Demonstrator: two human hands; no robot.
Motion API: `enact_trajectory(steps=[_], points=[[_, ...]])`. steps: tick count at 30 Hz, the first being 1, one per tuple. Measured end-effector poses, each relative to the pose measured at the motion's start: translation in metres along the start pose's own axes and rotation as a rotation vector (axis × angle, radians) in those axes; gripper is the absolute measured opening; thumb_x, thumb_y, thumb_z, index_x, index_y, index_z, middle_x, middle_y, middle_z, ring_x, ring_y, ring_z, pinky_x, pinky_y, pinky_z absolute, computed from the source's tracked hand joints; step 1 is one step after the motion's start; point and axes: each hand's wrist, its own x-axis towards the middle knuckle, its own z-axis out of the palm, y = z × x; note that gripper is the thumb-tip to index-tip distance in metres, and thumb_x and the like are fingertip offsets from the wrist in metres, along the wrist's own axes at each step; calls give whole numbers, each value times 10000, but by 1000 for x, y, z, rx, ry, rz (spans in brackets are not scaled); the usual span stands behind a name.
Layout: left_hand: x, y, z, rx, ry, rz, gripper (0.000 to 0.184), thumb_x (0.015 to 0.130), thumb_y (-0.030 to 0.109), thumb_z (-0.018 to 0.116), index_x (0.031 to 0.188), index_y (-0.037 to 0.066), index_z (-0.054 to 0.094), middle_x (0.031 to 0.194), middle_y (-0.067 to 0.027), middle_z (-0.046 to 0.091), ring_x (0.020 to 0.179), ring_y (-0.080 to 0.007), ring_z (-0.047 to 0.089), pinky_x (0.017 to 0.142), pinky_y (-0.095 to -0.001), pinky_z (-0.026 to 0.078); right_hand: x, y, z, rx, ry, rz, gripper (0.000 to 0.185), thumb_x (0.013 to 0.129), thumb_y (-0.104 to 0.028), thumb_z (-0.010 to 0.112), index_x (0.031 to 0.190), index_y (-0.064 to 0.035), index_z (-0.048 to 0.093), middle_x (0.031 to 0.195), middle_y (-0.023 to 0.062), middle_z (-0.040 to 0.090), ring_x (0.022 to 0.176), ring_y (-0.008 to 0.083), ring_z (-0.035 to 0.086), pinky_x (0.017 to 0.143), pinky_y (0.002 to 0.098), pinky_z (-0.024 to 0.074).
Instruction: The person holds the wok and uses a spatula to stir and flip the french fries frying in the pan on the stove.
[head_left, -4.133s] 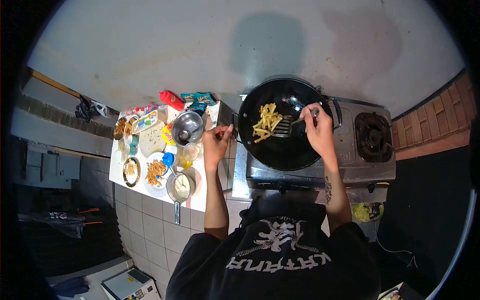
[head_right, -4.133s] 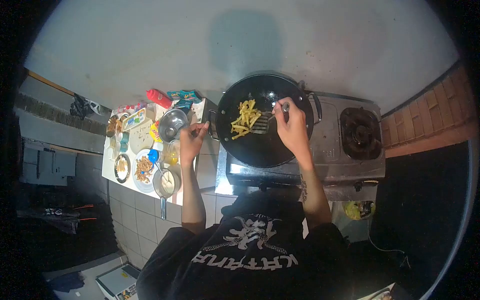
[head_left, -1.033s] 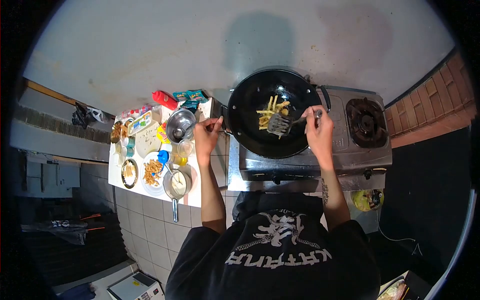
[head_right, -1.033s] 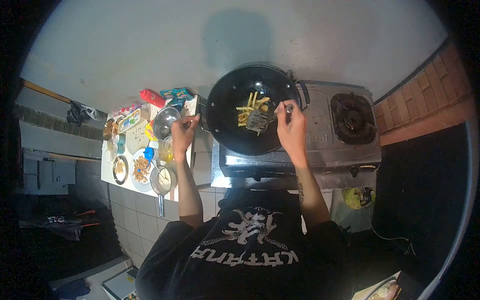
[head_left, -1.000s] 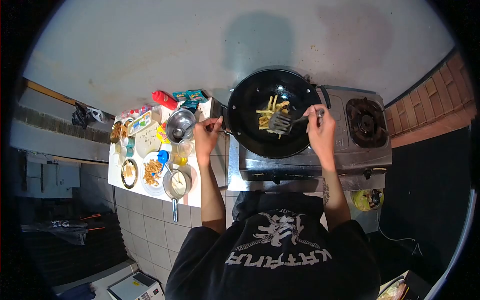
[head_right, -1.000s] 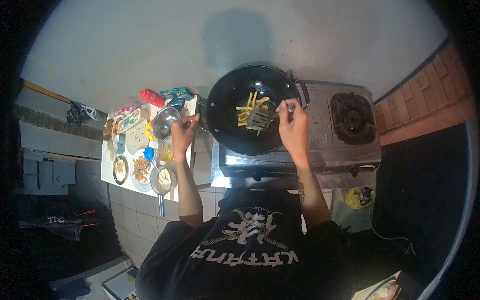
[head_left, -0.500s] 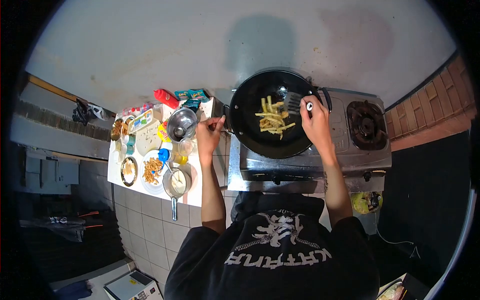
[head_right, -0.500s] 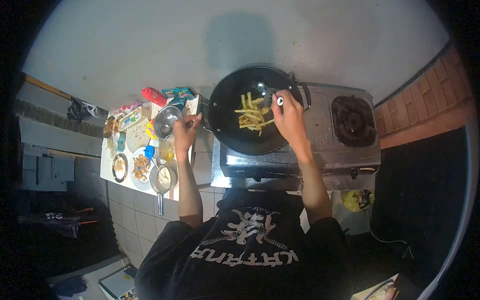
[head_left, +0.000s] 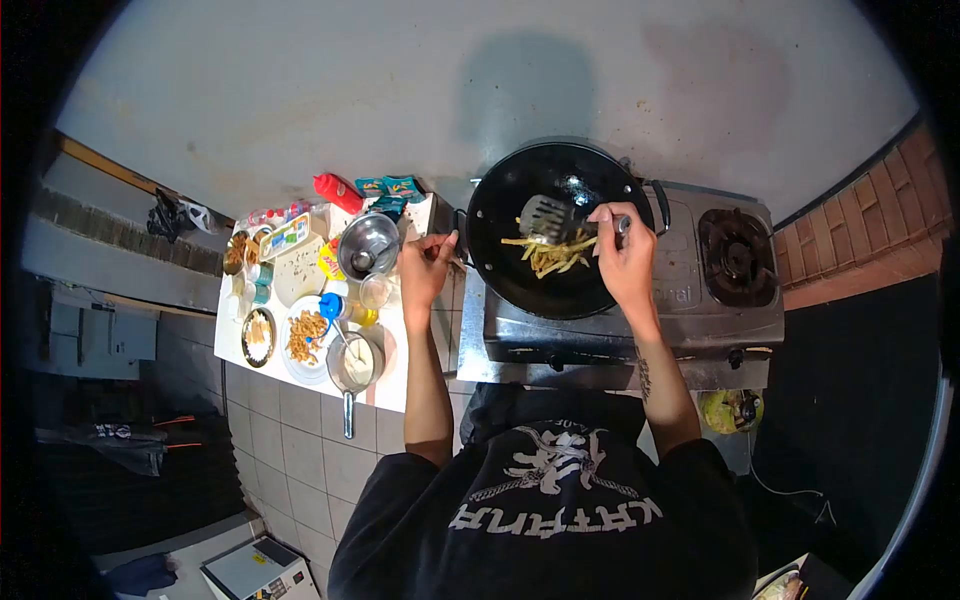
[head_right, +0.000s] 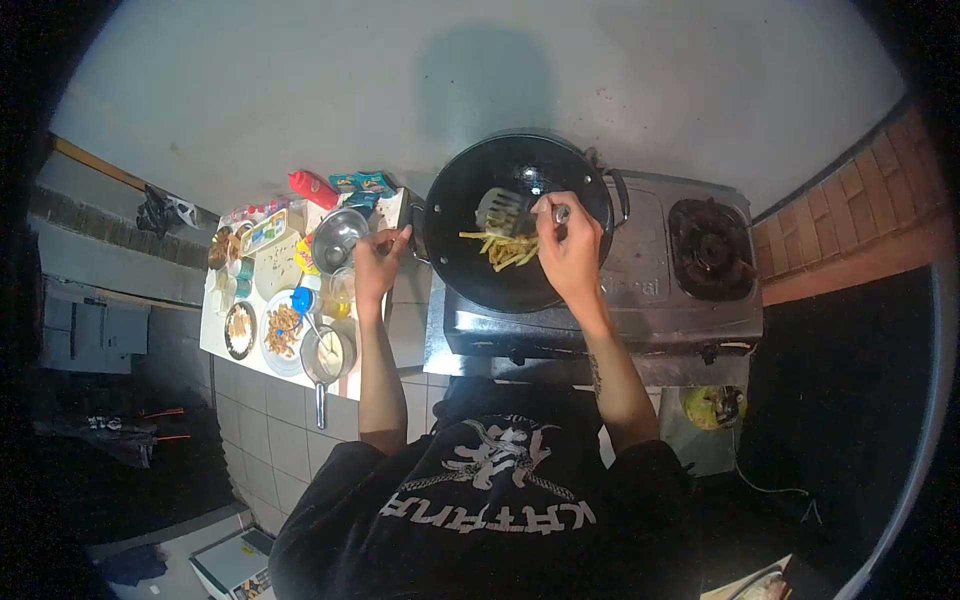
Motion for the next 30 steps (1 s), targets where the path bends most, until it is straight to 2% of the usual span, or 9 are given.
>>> enact_trajectory(steps=[3, 5, 7, 8, 13, 18, 20, 27, 30], points=[[0, 7, -1, -12, 13, -4, 297, 856, 268, 752, 874, -28, 735, 550, 5, 477, 543, -91, 401, 502, -292, 331, -8, 21, 2, -25, -50, 78, 135, 1001, -87, 526, 941, 28, 563, 843, 56, 648, 508, 48, 495, 466, 216, 409], [0, 4, 1, -44, 64, 60, 272, 840, 248, 765, 832, -21, 727, 529, -53, 530, 490, -100, 451, 488, -293, 374, -11, 28, 2, -27, -45, 66, 155, 1008, -100, 516, 927, 25, 559, 823, 56, 641, 477, 53, 491, 447, 217, 401], [2, 0, 2, -34, 68, 68, 266, 839, 244, 765, 835, -19, 728, 535, -56, 538, 492, -106, 463, 492, -295, 381, -8, 28, -2, -61, -38, 101, 175, 1013, -110, 508, 910, 22, 557, 805, 49, 632, 486, 47, 494, 446, 213, 395], [2, -1, 3, -21, 66, 78, 259, 838, 240, 765, 837, -17, 729, 541, -60, 546, 494, -112, 475, 495, -296, 389, -7, 27, -2, -43, 29, 93, 159, 977, -87, 552, 864, 25, 567, 671, 61, 623, 528, 72, 531, 490, 260, 409], [1, 4, 0, 0, 41, 70, 249, 834, 234, 765, 844, -13, 732, 547, -64, 550, 494, -120, 478, 496, -300, 389, 0, 4, -15, -63, -27, 182, 134, 965, -80, 562, 877, 21, 567, 683, 66, 626, 564, 104, 554, 519, 270, 422], [1, 0, 2, -13, 67, 85, 246, 834, 231, 765, 850, -12, 734, 548, -67, 548, 495, -124, 478, 499, -303, 390, 0, -1, -14, -150, -61, -9, 88, 945, -46, 575, 895, 26, 567, 707, 97, 610, 574, 133, 566, 523, 273, 429], [1, 2, 0, 6, 32, 26, 249, 832, 232, 767, 856, -14, 734, 552, -71, 558, 495, -126, 482, 499, -304, 391, -1, -1, -10, -143, -76, -16, 91, 943, -44, 578, 895, 32, 566, 708, 102, 602, 572, 135, 563, 526, 277, 432], [0, 4, 0, -10, 37, 24, 260, 833, 234, 769, 860, -22, 731, 561, -75, 580, 501, -120, 496, 503, -299, 399, -2, -6, 3, -171, -154, -48, 85, 929, -29, 582, 882, 39, 559, 669, 142, 547, 517, 173, 513, 502, 311, 401], [-1, 4, 1, -36, 48, 31, 277, 854, 244, 757, 836, -31, 730, 554, -20, 535, 526, -88, 448, 507, -287, 372, 0, -8, 4, -209, -174, -34, 80, 923, -29, 590, 886, 37, 563, 670, 144, 553, 504, 187, 510, 497, 315, 398]])
